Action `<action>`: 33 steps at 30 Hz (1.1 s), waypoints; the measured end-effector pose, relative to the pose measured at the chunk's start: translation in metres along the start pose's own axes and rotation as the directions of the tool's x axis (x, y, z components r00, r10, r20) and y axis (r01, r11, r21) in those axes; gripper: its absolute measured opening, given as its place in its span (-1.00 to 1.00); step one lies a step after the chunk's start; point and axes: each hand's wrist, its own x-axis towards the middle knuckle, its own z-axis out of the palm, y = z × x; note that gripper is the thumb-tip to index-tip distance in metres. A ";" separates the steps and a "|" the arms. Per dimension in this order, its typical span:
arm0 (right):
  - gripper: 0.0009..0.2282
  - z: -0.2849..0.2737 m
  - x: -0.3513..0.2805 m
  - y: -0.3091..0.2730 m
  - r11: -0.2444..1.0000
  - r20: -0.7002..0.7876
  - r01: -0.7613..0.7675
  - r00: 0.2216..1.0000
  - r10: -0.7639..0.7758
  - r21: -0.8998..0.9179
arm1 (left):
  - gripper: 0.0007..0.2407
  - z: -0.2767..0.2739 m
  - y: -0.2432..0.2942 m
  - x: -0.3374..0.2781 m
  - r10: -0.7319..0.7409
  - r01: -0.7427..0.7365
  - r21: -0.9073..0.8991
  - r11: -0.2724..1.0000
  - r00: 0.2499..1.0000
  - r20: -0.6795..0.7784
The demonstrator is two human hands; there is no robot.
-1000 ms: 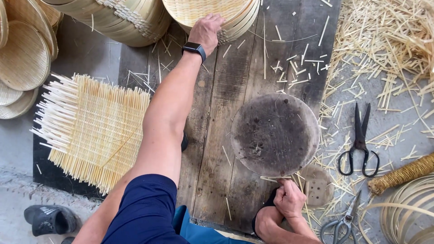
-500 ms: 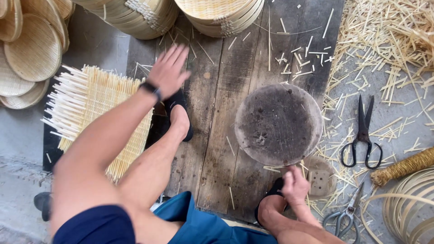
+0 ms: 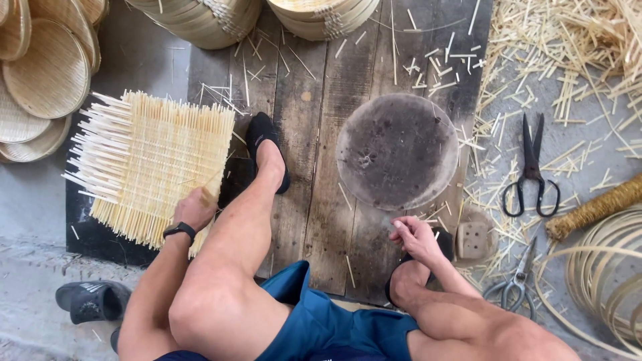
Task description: Constructing a circular bamboo tray by weaving strips around a frame and trimming excess material with scissors.
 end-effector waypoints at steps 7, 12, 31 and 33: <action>-0.73 -0.017 -0.009 0.005 0.998 -0.038 -0.009 0.999 0.011 0.063 | -0.70 -0.083 -0.046 -0.021 0.172 -0.113 0.140 0.984 0.818 -0.548; -0.73 -0.033 -0.015 -0.041 0.996 -0.144 0.037 0.989 -0.025 0.085 | -0.70 -0.249 0.107 -0.172 0.572 -0.503 0.272 0.820 0.715 -0.403; -0.59 -0.121 0.050 -0.086 0.920 -0.258 0.139 0.965 -0.043 0.366 | -0.52 0.043 0.317 -0.030 0.608 -0.751 -0.167 0.639 0.626 -0.488; -0.60 -0.116 0.047 -0.087 0.917 -0.287 0.162 0.956 -0.055 0.365 | -0.48 0.051 0.319 -0.012 0.567 -0.697 -0.159 0.699 0.675 -0.472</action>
